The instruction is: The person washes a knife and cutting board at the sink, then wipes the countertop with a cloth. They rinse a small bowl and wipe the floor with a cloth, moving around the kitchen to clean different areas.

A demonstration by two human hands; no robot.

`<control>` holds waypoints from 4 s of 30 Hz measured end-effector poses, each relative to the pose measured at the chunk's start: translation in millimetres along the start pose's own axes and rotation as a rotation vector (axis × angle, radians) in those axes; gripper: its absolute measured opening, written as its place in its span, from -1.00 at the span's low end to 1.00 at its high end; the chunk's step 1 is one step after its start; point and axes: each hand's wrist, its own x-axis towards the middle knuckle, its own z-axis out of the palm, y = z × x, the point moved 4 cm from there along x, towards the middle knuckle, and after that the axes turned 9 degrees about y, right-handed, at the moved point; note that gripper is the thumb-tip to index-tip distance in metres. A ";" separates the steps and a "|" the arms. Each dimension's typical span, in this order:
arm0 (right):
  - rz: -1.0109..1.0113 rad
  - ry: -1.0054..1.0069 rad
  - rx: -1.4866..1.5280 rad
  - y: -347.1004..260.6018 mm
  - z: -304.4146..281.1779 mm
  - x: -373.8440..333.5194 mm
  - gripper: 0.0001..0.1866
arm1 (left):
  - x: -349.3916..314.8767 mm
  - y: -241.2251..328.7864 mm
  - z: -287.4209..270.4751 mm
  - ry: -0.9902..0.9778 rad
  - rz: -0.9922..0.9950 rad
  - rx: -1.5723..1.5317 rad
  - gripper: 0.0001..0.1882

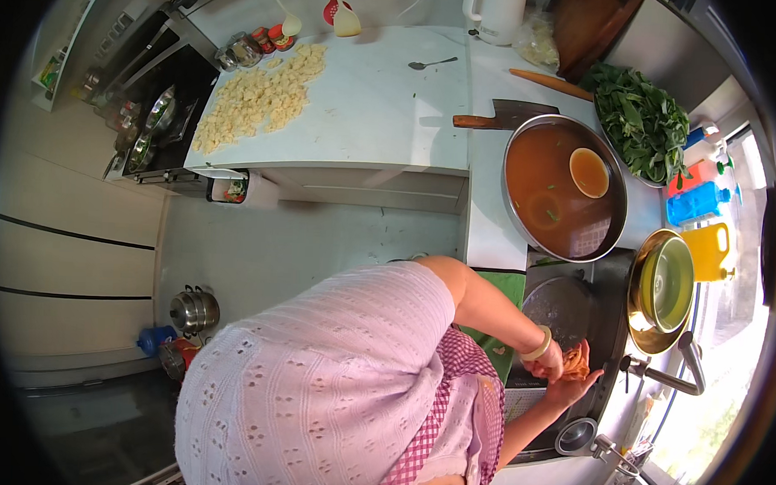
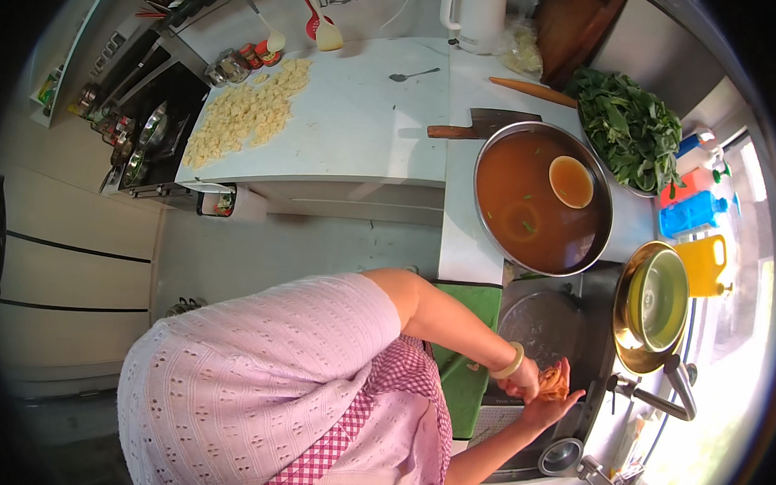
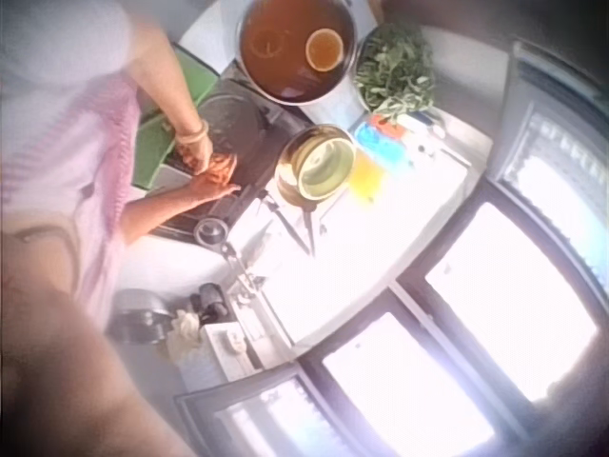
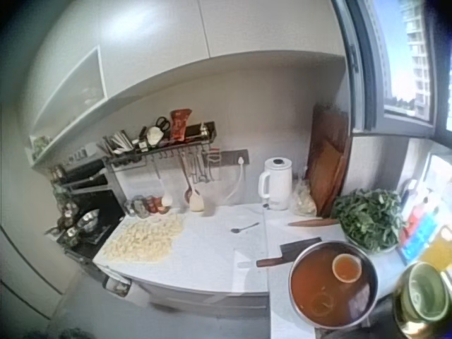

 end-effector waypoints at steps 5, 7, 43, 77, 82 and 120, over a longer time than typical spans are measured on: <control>-0.225 0.013 0.144 -32.0 128.1 -55.5 -0.30 | -56.0 42.2 60.3 -0.598 -0.154 -0.839 -0.82; -0.227 -0.471 0.326 -42.3 74.1 -20.4 -0.31 | -64.7 54.6 71.1 -0.614 -0.104 -0.870 -0.83; -0.402 0.504 0.008 5.1 26.5 31.5 -0.64 | -43.9 38.9 -14.4 0.868 0.575 0.619 -0.69; -0.201 0.699 0.303 44.5 -8.5 41.3 -0.60 | -29.9 12.0 -32.3 0.872 0.750 1.110 -0.67; -0.278 0.610 0.243 39.5 -9.4 34.1 -0.63 | -21.9 10.2 -30.1 0.875 0.756 1.121 -0.65; -0.229 -0.467 -0.517 300.9 522.2 15.7 -0.29 | -513.8 -184.1 -369.1 1.466 0.883 -0.552 -0.38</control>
